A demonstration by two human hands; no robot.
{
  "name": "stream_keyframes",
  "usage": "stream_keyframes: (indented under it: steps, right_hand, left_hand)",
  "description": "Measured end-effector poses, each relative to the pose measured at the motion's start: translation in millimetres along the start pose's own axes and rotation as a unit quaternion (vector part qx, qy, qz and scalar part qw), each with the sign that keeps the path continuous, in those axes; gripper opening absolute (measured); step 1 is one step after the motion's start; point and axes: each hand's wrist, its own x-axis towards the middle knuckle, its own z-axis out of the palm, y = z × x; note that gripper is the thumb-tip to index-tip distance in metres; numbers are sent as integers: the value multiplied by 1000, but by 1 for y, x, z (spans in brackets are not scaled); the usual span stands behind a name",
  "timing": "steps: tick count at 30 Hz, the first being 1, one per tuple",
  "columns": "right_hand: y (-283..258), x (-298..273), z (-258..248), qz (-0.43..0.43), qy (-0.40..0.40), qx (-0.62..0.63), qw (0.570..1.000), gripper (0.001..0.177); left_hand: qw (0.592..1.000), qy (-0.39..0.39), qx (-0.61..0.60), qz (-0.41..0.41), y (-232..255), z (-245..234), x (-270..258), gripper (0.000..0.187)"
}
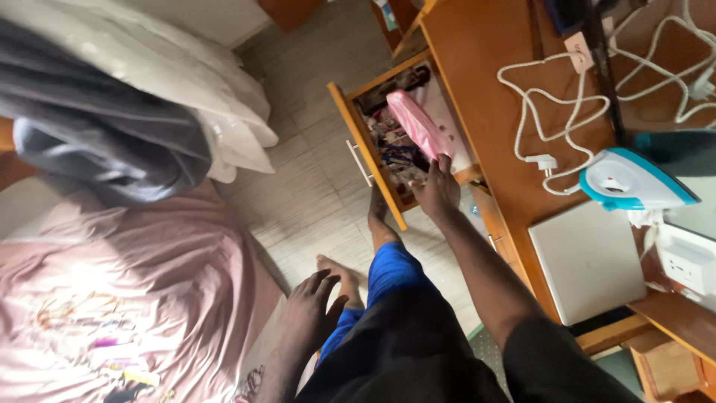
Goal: The person handles various jewelry items, including necklaces and chains, on a bed. They pick up and examine a gold chain, a silver chain, and a pink plastic bag containing small items. The person also retrieves a small purple object from a drawer and places it on the bed.
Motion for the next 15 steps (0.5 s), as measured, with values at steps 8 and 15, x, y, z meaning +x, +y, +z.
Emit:
stream_keyframes:
  steps: [8,15]
  right_hand:
    - [-83,-53,-48,36,60,386,920,28]
    - [-130,-92,-23,34,-159,696,699,23]
  left_hand:
    - [996,79,-45,18,-2,-28,-27,41]
    - [927,179,-314,-102,-33,-23,-68,49]
